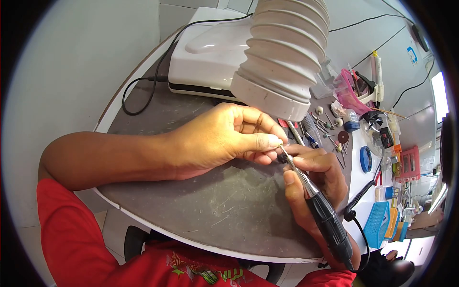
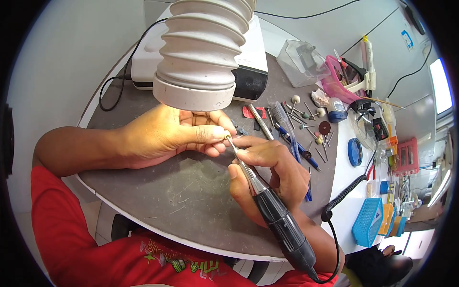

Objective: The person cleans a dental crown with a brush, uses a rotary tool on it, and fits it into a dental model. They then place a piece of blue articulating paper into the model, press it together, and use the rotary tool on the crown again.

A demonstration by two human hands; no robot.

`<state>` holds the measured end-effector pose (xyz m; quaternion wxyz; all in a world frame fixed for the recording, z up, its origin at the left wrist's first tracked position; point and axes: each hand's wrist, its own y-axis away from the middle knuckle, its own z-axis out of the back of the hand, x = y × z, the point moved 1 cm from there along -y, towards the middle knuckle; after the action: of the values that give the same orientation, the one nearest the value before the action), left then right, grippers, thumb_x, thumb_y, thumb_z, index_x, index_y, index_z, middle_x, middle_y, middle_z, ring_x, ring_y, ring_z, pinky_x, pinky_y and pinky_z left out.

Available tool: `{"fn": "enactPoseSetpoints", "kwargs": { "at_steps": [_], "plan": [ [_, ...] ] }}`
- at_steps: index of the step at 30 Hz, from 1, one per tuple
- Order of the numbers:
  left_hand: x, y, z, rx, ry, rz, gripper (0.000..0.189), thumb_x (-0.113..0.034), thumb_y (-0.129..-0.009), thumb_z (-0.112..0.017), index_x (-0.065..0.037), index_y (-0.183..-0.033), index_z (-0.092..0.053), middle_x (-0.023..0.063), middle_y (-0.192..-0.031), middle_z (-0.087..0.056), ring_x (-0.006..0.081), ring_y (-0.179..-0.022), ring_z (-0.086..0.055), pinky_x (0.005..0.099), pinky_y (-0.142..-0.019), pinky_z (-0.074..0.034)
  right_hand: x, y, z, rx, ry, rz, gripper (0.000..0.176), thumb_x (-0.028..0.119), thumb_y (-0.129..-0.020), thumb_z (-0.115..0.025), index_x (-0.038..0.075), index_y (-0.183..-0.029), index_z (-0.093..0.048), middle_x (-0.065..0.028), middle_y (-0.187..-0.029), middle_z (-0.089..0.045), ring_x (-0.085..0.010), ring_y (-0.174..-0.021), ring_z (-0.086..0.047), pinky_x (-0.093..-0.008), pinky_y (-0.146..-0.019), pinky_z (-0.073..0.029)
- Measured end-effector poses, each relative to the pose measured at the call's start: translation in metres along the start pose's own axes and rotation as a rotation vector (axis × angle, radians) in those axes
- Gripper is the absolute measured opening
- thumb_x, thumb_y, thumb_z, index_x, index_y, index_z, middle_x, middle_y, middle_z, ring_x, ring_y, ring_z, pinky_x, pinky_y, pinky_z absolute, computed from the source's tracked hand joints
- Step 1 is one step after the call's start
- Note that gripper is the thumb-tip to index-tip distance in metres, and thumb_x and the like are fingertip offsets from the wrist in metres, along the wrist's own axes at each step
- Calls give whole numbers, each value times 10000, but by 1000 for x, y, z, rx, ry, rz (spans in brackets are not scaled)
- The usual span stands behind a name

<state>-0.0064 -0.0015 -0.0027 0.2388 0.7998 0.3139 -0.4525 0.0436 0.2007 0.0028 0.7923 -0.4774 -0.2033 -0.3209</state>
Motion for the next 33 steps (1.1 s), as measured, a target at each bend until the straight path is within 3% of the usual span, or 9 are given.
{"fn": "enactPoseSetpoints", "kwargs": {
  "at_steps": [4, 20, 23, 25, 33],
  "plan": [
    [-3, 1, 0, -1, 1, 11, 280, -177, -935, -642, 39, -1108, -599, 78, -997, -648, 97, -858, -629, 210, -797, -528, 7, 4, 1, -79, -72, -109, 241, -15, -781, -684, -33, -968, -534, -193, -848, -648, -273, -869, -690, -329, -788, -523],
    [-4, 1, 1, 36, -63, 25, 308, -227, -942, -636, 39, -1095, -628, 53, -974, -642, 69, -834, -605, 190, -784, -509, 6, -2, 0, 21, 29, -60, 236, -18, -775, -681, -33, -960, -535, -203, -845, -660, -260, -854, -691, -328, -782, -524],
    [-2, 0, 2, 21, -66, 16, 300, -232, -949, -624, 30, -1096, -632, 45, -974, -644, 63, -837, -603, 184, -782, -506, 6, 1, -2, -139, -104, -117, 240, -14, -767, -684, -28, -954, -534, -196, -831, -659, -268, -854, -695, -323, -767, -527],
    [-1, 0, 2, 7, -65, 12, 296, -235, -952, -618, 25, -1093, -634, 41, -974, -646, 59, -841, -603, 181, -780, -505, 3, 2, 1, -66, -36, -47, 250, -6, -763, -689, -27, -953, -528, -187, -820, -652, -285, -858, -698, -330, -765, -530],
    [-3, 1, 0, -8, -53, 20, 278, -218, -943, -632, 17, -1090, -618, 54, -986, -651, 71, -904, -620, 181, -795, -518, -5, 2, -6, -122, 2, 68, 216, -1, -715, -713, -39, -869, -566, -159, -758, -635, -326, -813, -711, -338, -698, -546]
  ]
}}
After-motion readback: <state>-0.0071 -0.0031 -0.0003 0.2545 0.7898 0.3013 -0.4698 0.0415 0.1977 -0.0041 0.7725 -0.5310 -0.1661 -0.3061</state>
